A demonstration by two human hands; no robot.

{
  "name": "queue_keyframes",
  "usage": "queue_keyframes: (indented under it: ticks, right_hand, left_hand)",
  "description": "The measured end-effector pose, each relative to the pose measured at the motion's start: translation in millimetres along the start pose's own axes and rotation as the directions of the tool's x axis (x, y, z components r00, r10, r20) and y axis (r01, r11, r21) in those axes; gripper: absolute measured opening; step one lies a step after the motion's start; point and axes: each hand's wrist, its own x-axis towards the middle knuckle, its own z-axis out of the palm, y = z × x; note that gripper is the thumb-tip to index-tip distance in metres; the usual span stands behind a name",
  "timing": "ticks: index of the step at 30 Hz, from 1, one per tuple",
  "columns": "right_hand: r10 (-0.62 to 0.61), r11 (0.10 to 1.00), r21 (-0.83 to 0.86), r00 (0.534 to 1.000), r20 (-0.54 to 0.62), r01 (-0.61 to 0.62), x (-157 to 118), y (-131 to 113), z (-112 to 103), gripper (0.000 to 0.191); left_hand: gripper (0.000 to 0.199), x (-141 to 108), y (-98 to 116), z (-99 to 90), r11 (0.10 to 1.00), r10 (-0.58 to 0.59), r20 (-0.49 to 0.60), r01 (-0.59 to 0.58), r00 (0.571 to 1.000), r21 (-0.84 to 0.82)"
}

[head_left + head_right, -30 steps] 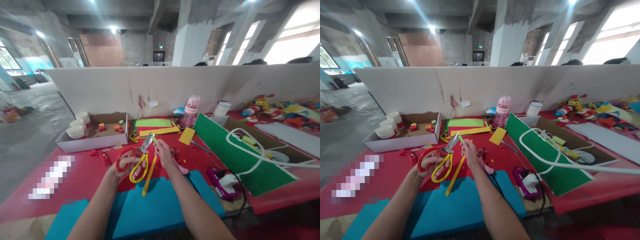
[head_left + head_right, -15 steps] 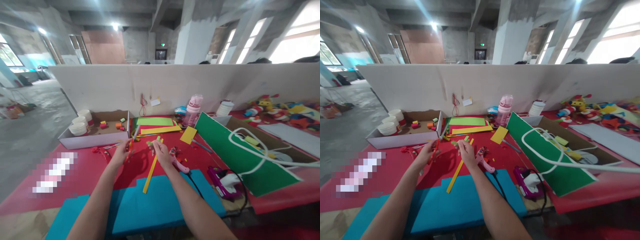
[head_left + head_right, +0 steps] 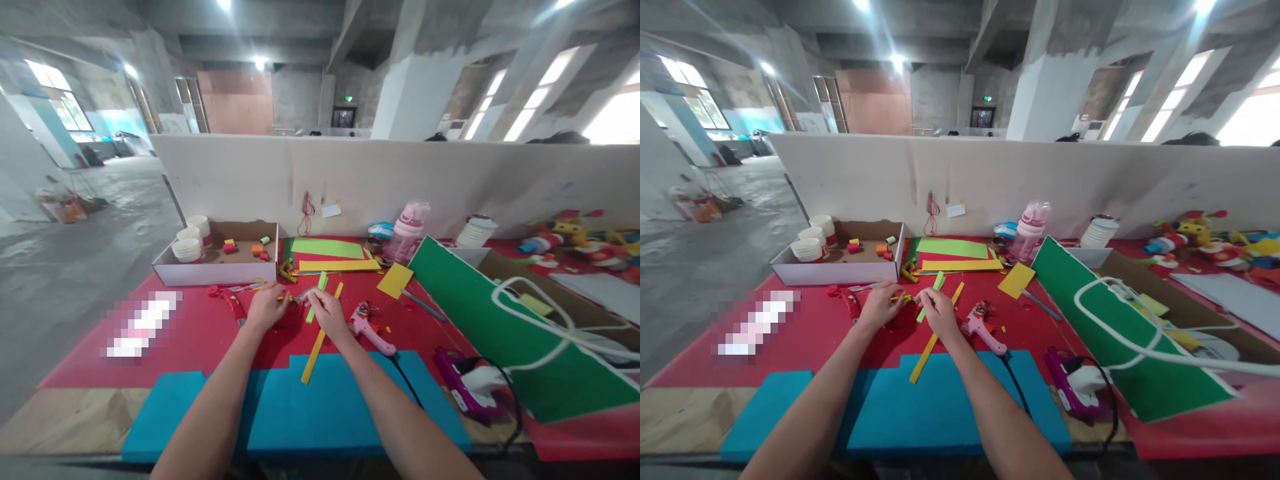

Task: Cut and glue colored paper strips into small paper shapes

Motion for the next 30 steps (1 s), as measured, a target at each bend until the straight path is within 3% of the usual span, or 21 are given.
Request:
queue_keyframes:
  ticks: [2, 5, 8, 11, 13, 15, 17, 18, 21, 23, 26, 28, 30]
  right_hand:
    - [0.051, 0.996, -0.069, 0.998, 0.031, -0.049, 12, 1, 10, 0.030]
    - [0.126, 0.974, -0.209, 0.978, 0.168, -0.089, 37, 6, 35, 0.031]
    - [0.154, 0.913, -0.406, 0.955, 0.254, -0.039, 60, 10, 60, 0.027]
    - [0.059, 0.869, -0.482, 0.942, 0.331, 0.115, 70, 9, 68, 0.023]
    - [-0.010, 0.839, -0.520, 0.960, 0.280, 0.160, 66, 6, 57, 0.025]
    - [0.011, 0.805, -0.585, 0.985, 0.175, 0.095, 53, 1, 36, 0.028]
    - [0.070, 0.762, -0.642, 0.977, 0.201, 0.077, 34, -5, 9, 0.028]
    - [0.115, 0.739, -0.664, 0.948, 0.296, 0.117, 22, -9, -3, 0.026]
    - [0.192, 0.680, -0.653, 0.778, 0.598, 0.334, -10, -23, -31, 0.023]
    - [0.255, 0.603, -0.660, 0.675, 0.692, 0.449, -26, -33, -37, 0.025]
    - [0.268, 0.496, -0.683, 0.654, 0.707, 0.535, -35, -43, -32, 0.021]
    - [0.260, 0.481, -0.670, 0.638, 0.725, 0.565, -33, -43, -27, 0.016]
    - [0.231, 0.505, -0.673, 0.667, 0.709, 0.540, -27, -40, -26, 0.016]
  left_hand:
    - [0.026, 0, -4, -4.7, 0.997, -0.064, -0.157, 0.069, 0.986, 0.028]
    - [0.023, -1, -11, -6.7, 0.988, -0.107, -0.309, 0.135, 0.945, 0.070]
    - [0.021, -1, -17, -4.5, 0.991, -0.067, -0.395, 0.108, 0.916, 0.081]
    - [0.019, -2, -23, -2.8, 0.993, -0.055, -0.429, 0.093, 0.902, 0.068]
    - [0.019, -1, -25, -2.5, 0.993, -0.072, -0.445, 0.105, 0.893, 0.050]
    - [0.018, -1, -26, -2.0, 0.993, -0.088, -0.458, 0.113, 0.885, 0.028]
    - [0.018, -1, -26, -0.7, 0.994, -0.096, -0.462, 0.111, 0.882, 0.007]
    - [0.018, 0, -25, 0.3, 0.994, -0.098, -0.460, 0.110, 0.882, -0.002]
    - [0.017, 0, -24, 3.8, 0.994, -0.103, -0.448, 0.110, 0.888, -0.011]
    - [0.017, 0, -24, 6.0, 0.994, -0.105, -0.440, 0.111, 0.892, -0.011]
    - [0.018, 0, -23, 7.7, 0.995, -0.096, -0.415, 0.101, 0.905, -0.009]
    - [0.018, -1, -21, 7.9, 0.996, -0.082, -0.392, 0.084, 0.916, -0.011]
    - [0.019, -1, -20, 8.1, 0.997, -0.070, -0.372, 0.063, 0.925, -0.032]
